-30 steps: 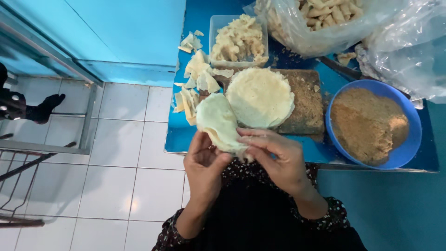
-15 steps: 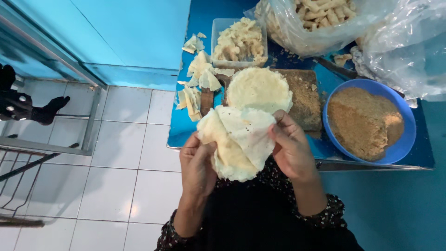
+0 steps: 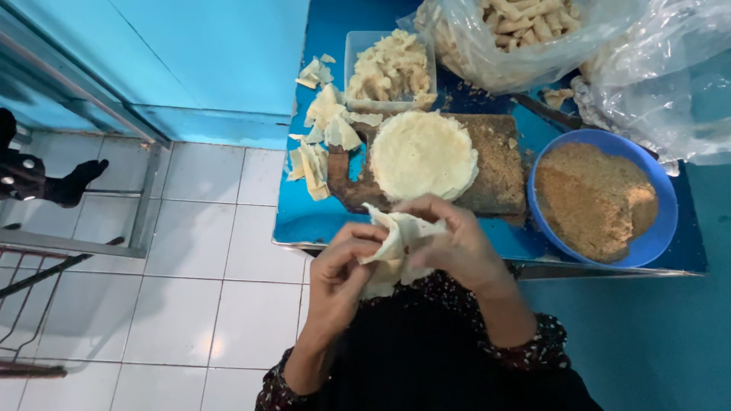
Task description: The person tears and shapes pieces of soft dough by hand over a wooden board, pressing and stacking the flattened dough pieces on the board. A bowl of brown powder and a container of dough scraps sit beside the board, and a bag of finished tube-shaped dough snacks rests on the table.
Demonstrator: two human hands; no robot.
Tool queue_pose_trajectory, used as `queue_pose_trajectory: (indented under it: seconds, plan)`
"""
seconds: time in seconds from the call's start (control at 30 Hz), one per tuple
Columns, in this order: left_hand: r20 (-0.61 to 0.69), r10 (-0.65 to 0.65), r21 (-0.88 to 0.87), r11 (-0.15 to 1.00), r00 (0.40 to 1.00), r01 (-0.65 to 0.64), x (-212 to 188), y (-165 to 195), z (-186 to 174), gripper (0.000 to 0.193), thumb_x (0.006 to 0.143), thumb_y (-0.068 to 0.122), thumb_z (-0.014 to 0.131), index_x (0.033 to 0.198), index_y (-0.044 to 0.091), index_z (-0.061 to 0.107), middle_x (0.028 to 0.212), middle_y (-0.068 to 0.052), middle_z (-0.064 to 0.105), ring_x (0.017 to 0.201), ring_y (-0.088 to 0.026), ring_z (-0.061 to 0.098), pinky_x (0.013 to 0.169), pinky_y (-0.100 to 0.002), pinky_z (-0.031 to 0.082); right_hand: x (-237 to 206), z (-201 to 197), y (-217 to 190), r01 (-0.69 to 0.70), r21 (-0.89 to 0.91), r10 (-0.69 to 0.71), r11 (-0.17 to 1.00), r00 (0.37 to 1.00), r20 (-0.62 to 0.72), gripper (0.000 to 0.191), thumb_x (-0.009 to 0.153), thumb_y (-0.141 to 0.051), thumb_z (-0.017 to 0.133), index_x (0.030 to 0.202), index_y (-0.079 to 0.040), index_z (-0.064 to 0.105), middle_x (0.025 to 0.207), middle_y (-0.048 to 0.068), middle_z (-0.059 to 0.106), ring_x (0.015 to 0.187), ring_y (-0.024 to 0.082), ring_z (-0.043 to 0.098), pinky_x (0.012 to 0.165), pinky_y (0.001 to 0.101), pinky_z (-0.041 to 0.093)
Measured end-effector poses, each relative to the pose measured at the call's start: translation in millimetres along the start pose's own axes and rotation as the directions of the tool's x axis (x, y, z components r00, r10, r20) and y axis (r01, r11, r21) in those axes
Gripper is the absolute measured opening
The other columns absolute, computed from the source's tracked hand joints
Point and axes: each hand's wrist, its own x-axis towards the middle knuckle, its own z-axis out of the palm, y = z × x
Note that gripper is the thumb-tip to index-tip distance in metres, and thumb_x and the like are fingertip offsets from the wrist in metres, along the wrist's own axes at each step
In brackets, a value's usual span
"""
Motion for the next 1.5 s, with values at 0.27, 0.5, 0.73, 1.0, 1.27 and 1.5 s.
queue_pose_trajectory:
  seconds: [0.27,0.5,0.73,1.0,1.27,1.5]
  plan:
    - [-0.144,-0.044,0.392,0.915,0.989,0.098,1.3,13.6,9.5,0.016,0.09,0.007,0.078,0.102,-0.003,0.075,0.099,-0.009,0.066,0.083,-0.016,0.062,0.07,-0.025,0.046,-8.3,15.5,7.1,0.323,-0.642,-0.402,0.695,0.915,0.024,0.022,0.089,-0.011,0.079,0.105,0.002,0.074,0.111,0.008,0.076,0.104,0.017,0.074,0.089,0.0305,0.059]
    - [-0.133,0.328,0.336,0.903,0.935,-0.269,2.1,-4.9,12.2,0.01,0.1,0.006,0.071,0.095,-0.001,0.066,0.136,-0.021,0.066,0.108,-0.02,0.07,0.089,-0.028,0.055,-14.8,-11.6,8.8,-0.02,0.364,0.127,0.931,0.954,-0.271,0.029,0.087,-0.014,0.076,0.112,0.0,0.07,0.106,0.012,0.075,0.093,0.021,0.075,0.084,0.0369,0.061]
    - [0.032,0.284,0.384,0.882,0.958,-0.274,6.7,-5.1,22.1,0.042,0.082,0.014,0.082,0.115,-0.004,0.063,0.12,-0.016,0.068,0.108,-0.019,0.067,0.093,-0.031,0.057,-19.5,-9.1,14.8,-0.009,-0.152,-0.044,0.988,0.94,-0.337,0.016,0.09,-0.002,0.078,0.105,0.002,0.072,0.095,0.004,0.071,0.086,0.012,0.066,0.079,0.0252,0.055]
    - [-0.352,-0.112,0.088,0.984,0.929,0.153,-3.2,-14.8,14.2,0.035,0.104,0.029,0.064,0.11,-0.004,0.075,0.098,-0.009,0.075,0.087,-0.015,0.067,0.077,-0.029,0.055,-35.6,3.5,10.7,0.305,-0.373,-0.412,0.876,0.877,-0.249,0.015,0.092,-0.007,0.08,0.101,-0.001,0.069,0.096,0.005,0.075,0.084,0.013,0.072,0.077,0.025,0.057]
    - [-0.252,0.462,0.272,0.877,0.85,-0.396,-1.1,-47.3,29.3,0.037,0.109,0.033,0.066,0.116,-0.003,0.069,0.116,-0.016,0.075,0.103,-0.02,0.071,0.091,-0.033,0.057,-23.5,-0.4,20.1,0.009,0.133,0.02,0.991,0.976,-0.216,0.031,0.084,-0.008,0.077,0.113,-0.003,0.066,0.105,0.006,0.072,0.093,0.012,0.072,0.083,0.0295,0.06]
    - [0.052,0.074,0.004,0.997,0.996,-0.074,-0.3,-11.6,19.8,0.063,0.092,0.051,0.071,0.124,-0.002,0.066,0.115,-0.006,0.068,0.103,-0.014,0.065,0.088,-0.025,0.053,-31.2,-4.4,30.4,0.281,-0.332,-0.336,0.9,0.934,-0.119,0.018,0.093,-0.002,0.078,0.105,-0.004,0.066,0.107,0.003,0.069,0.1,0.011,0.069,0.086,0.026,0.057]
